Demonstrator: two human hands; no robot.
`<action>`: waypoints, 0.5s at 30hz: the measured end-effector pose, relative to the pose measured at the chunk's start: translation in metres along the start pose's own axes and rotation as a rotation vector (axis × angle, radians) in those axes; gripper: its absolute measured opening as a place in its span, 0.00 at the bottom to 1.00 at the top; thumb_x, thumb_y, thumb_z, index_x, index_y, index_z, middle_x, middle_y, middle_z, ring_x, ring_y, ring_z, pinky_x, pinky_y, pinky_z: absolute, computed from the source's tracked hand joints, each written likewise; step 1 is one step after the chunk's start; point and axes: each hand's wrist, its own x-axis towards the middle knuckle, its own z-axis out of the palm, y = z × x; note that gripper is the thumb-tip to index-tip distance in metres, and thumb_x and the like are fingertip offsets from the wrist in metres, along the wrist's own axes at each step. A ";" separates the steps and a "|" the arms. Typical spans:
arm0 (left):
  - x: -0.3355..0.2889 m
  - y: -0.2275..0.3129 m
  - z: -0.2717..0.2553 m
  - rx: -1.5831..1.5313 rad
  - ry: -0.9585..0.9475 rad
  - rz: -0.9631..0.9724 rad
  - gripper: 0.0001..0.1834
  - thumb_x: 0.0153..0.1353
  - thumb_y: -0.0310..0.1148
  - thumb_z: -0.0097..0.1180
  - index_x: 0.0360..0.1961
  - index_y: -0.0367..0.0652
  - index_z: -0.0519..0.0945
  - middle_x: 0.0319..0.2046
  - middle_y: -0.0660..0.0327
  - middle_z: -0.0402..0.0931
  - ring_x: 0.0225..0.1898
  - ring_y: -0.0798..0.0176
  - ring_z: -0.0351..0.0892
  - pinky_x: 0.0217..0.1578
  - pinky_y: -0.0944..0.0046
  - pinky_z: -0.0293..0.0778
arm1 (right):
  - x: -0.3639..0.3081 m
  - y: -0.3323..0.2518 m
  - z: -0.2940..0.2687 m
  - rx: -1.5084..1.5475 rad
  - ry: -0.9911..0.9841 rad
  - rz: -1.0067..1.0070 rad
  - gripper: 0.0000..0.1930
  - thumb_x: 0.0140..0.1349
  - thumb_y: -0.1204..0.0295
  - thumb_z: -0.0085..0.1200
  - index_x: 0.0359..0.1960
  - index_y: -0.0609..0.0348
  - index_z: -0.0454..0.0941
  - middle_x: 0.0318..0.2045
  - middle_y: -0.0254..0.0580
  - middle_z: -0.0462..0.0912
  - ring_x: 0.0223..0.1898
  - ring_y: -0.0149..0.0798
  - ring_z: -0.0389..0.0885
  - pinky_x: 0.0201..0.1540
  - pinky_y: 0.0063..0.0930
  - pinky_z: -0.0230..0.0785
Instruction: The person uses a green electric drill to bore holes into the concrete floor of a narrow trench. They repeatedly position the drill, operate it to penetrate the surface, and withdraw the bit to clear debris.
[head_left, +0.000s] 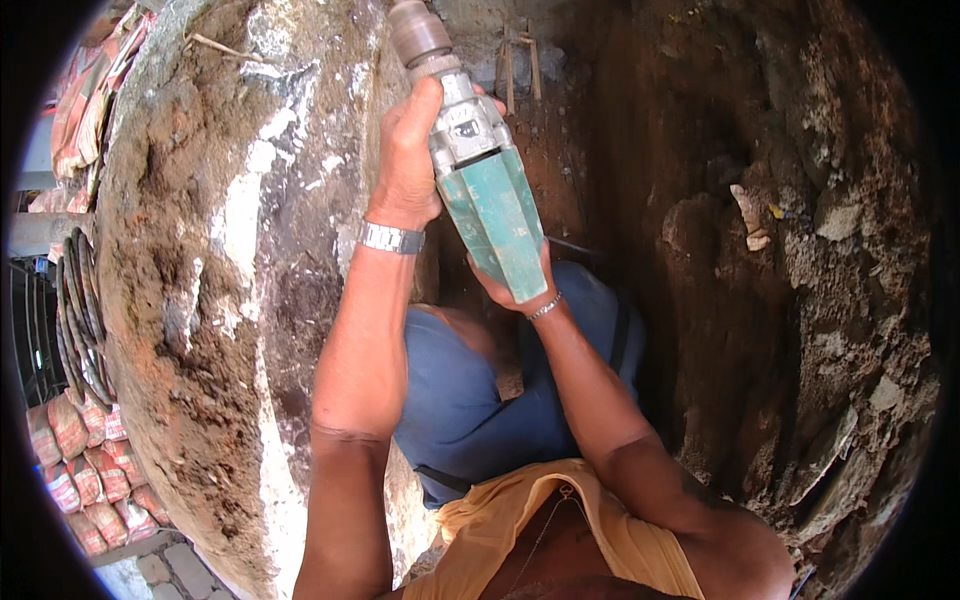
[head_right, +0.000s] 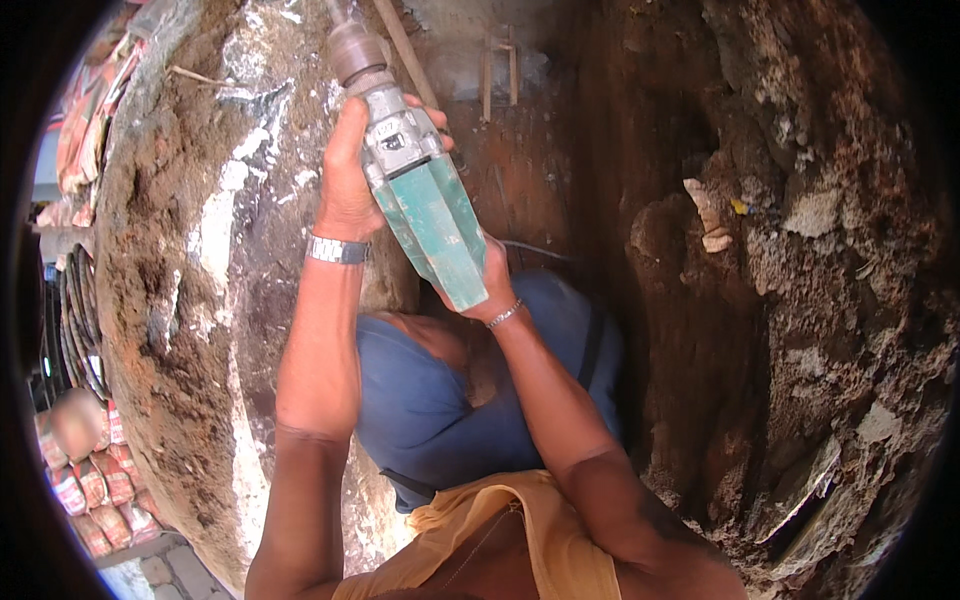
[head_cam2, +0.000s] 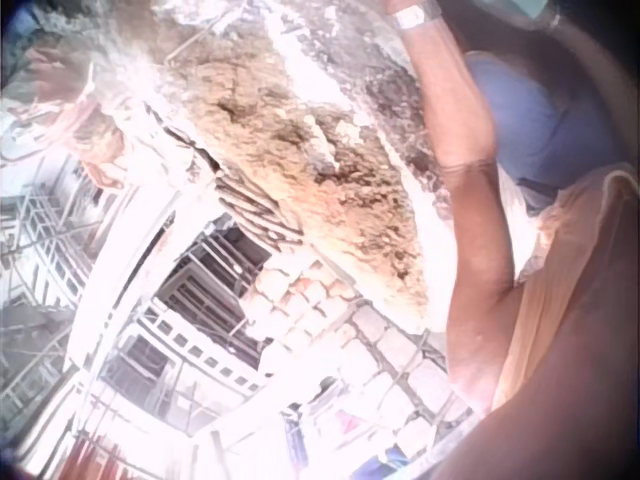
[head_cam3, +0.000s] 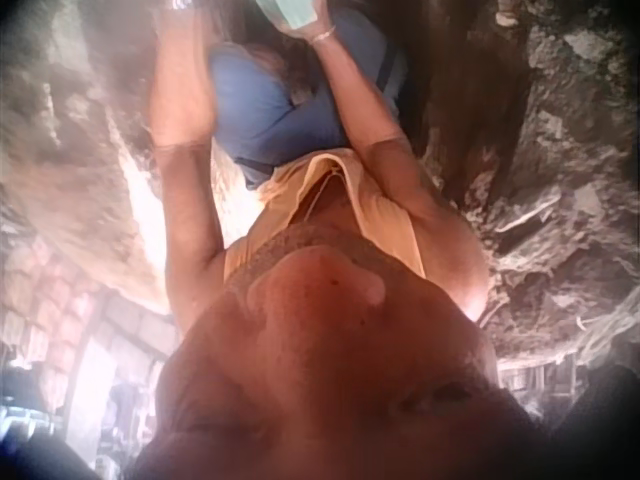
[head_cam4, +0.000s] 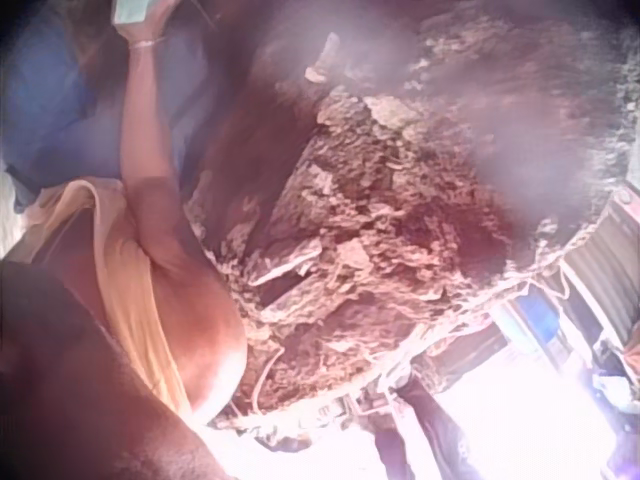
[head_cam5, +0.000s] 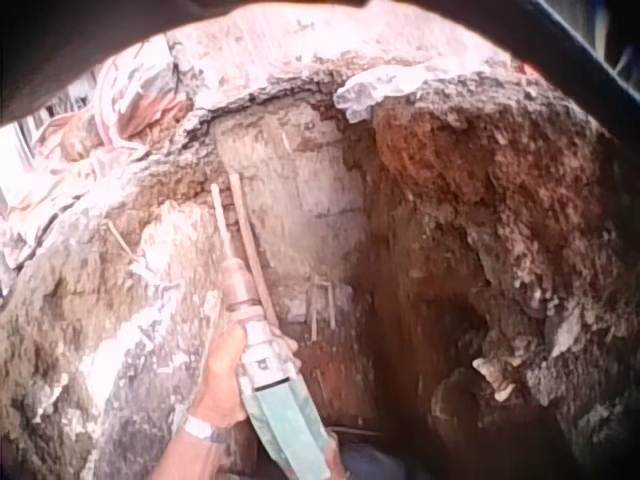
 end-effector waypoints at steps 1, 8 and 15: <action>-0.003 0.002 0.000 0.046 0.003 0.021 0.33 0.73 0.61 0.37 0.53 0.39 0.74 0.44 0.47 0.83 0.42 0.51 0.86 0.42 0.52 0.84 | 0.000 -0.006 0.003 -0.126 -0.005 -0.095 0.20 0.45 0.71 0.69 0.44 0.57 0.82 0.41 0.48 0.85 0.41 0.52 0.86 0.46 0.39 0.78; 0.011 0.015 0.009 0.020 -0.022 -0.029 0.33 0.72 0.60 0.38 0.53 0.39 0.74 0.45 0.47 0.83 0.43 0.49 0.85 0.44 0.48 0.83 | 0.012 -0.025 -0.013 -0.591 -0.048 -0.495 0.14 0.49 0.72 0.69 0.40 0.55 0.85 0.38 0.39 0.87 0.41 0.45 0.86 0.44 0.36 0.76; 0.028 -0.038 0.004 -0.358 0.055 0.051 0.31 0.71 0.60 0.41 0.46 0.40 0.76 0.40 0.45 0.83 0.40 0.46 0.86 0.43 0.45 0.84 | 0.024 -0.049 -0.055 -0.409 -0.030 -0.182 0.12 0.48 0.79 0.67 0.37 0.61 0.85 0.31 0.41 0.87 0.35 0.36 0.87 0.42 0.31 0.77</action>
